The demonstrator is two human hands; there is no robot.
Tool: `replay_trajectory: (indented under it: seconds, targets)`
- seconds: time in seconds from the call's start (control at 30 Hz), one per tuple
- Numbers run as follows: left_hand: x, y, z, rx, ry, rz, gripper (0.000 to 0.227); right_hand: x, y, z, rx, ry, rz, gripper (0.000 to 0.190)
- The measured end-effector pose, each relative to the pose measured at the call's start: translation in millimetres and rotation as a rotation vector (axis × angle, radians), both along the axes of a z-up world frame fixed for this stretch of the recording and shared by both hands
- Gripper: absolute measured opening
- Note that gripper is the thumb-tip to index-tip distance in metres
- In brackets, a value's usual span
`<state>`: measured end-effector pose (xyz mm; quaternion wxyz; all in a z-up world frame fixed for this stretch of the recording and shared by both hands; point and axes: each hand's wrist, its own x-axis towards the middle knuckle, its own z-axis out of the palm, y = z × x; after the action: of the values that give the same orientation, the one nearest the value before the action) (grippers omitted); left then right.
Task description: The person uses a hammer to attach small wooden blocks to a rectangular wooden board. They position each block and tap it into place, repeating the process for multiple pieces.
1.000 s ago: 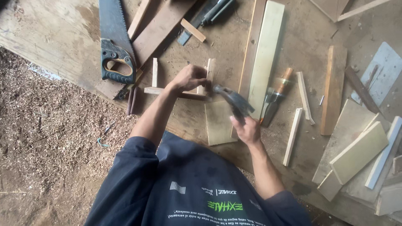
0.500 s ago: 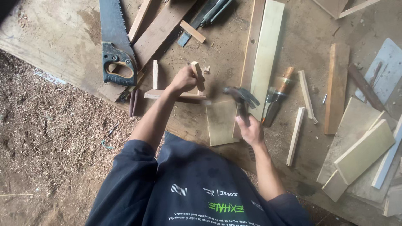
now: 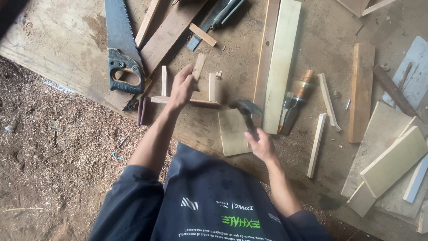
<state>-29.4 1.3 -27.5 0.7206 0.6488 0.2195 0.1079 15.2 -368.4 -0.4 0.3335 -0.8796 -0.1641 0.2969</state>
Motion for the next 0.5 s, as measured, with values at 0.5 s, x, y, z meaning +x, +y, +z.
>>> replay_trajectory:
  seconds: [0.5]
  targets:
    - [-152.3, -86.2, -118.5, 1.069, 0.007, -0.015, 0.023, -21.4, -5.5, 20.7, 0.021, 0.254, -0.086, 0.025]
